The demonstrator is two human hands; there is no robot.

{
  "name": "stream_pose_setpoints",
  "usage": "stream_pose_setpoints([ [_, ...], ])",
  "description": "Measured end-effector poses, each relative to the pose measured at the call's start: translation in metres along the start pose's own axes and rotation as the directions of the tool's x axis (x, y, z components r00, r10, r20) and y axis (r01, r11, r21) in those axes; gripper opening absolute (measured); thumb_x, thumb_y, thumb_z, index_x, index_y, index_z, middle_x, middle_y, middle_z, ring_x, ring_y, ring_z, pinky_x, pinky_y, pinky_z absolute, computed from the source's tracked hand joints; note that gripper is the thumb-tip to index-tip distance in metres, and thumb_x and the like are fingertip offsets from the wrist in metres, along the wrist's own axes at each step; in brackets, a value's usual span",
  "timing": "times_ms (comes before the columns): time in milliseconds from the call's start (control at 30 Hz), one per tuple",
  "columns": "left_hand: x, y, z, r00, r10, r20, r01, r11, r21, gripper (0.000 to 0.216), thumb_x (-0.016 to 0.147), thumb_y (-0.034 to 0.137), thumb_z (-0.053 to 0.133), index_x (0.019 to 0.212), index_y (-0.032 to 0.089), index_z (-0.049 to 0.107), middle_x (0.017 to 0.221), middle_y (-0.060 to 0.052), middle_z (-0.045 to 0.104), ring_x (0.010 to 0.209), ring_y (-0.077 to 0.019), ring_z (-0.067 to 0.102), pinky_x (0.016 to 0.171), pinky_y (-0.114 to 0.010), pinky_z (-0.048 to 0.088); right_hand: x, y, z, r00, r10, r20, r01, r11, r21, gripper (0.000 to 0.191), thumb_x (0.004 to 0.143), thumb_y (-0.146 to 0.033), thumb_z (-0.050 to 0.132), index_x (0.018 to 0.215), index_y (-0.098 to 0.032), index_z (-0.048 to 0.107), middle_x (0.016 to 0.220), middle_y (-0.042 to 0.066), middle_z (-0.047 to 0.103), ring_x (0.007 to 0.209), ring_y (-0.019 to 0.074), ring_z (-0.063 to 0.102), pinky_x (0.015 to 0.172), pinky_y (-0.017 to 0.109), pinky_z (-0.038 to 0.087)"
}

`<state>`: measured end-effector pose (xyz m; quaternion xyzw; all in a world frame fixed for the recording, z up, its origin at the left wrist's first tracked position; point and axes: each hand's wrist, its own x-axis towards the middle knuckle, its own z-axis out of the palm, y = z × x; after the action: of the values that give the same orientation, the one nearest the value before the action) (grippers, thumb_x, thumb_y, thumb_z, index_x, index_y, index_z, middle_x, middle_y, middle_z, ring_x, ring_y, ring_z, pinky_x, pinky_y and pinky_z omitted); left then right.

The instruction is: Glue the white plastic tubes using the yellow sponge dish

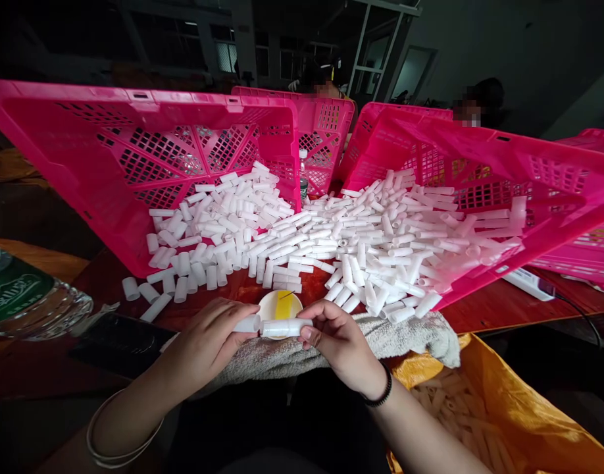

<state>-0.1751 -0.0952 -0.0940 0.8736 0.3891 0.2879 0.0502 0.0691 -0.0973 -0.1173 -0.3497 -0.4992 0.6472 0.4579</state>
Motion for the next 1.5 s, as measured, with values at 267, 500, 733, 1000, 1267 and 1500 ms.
stream_pose_setpoints([
  [267,0.002,0.018,-0.007,1.0,0.028,-0.008,-0.028,1.0,0.005,0.023,0.092,0.015,0.052,0.114,0.014,0.054,0.097,-0.006,0.066,0.088,-0.0213,0.059,0.081,-0.034,0.05,-0.001,-0.003,0.004,0.999,0.021,0.029,-0.022,0.998,0.052,0.016,0.08,-0.032,0.073,0.091,-0.021,0.067,0.073,-0.001,0.064,0.065,0.0072,0.057,0.061,0.017,0.046],
  [500,-0.002,0.022,-0.004,0.998,0.056,0.023,-0.06,0.978,0.198,0.023,0.093,0.015,0.047,0.114,0.012,0.055,0.093,-0.008,0.066,0.083,-0.0251,0.059,0.072,-0.04,0.052,-0.007,-0.01,0.007,0.995,0.003,-0.103,-0.022,0.983,-0.185,0.023,0.077,-0.037,0.075,0.088,-0.018,0.066,0.073,0.0,0.061,0.064,0.0084,0.052,0.058,0.019,0.043],
  [733,-0.005,0.02,0.001,0.997,0.073,0.024,-0.076,0.97,0.23,0.023,0.095,0.017,0.044,0.114,0.011,0.055,0.09,-0.007,0.066,0.081,-0.0234,0.06,0.069,-0.037,0.052,-0.007,-0.026,0.011,0.983,0.129,-0.133,-0.156,0.963,-0.221,0.039,0.07,-0.049,0.076,0.084,-0.016,0.061,0.063,-0.002,0.056,0.057,0.0089,0.049,0.052,0.021,0.041],
  [1000,-0.007,0.028,0.014,0.991,0.042,0.13,-0.068,0.978,0.197,0.023,0.094,0.018,0.045,0.114,0.013,0.056,0.084,-0.007,0.065,0.075,-0.0237,0.061,0.066,-0.037,0.05,-0.004,-0.02,0.02,0.988,0.148,-0.039,-0.153,0.935,-0.32,0.034,0.078,-0.049,0.066,0.081,-0.017,0.054,0.061,-0.004,0.05,0.052,0.0087,0.044,0.049,0.022,0.038],
  [1267,-0.004,0.066,0.037,0.719,-0.193,0.668,0.689,0.326,-0.648,0.038,0.095,0.047,0.032,0.085,0.017,0.054,0.054,0.006,0.038,0.041,-0.0087,0.031,0.039,-0.022,0.03,-0.014,-0.01,0.018,0.868,-0.432,0.246,0.458,0.501,-0.735,0.03,0.093,-0.023,0.039,0.063,-0.022,0.043,0.058,-0.001,0.049,0.055,0.0124,0.046,0.057,0.026,0.037],
  [1500,0.001,0.085,0.058,0.958,-0.05,0.283,0.151,0.926,-0.347,0.027,0.095,0.035,0.044,0.112,0.017,0.052,0.103,-0.013,0.065,0.095,-0.0273,0.062,0.083,-0.044,0.053,-0.065,-0.017,-0.002,0.939,-0.321,-0.123,0.024,0.416,-0.909,0.032,0.096,-0.031,0.04,0.065,-0.022,0.044,0.053,-0.002,0.048,0.047,0.0123,0.047,0.047,0.023,0.037],
])
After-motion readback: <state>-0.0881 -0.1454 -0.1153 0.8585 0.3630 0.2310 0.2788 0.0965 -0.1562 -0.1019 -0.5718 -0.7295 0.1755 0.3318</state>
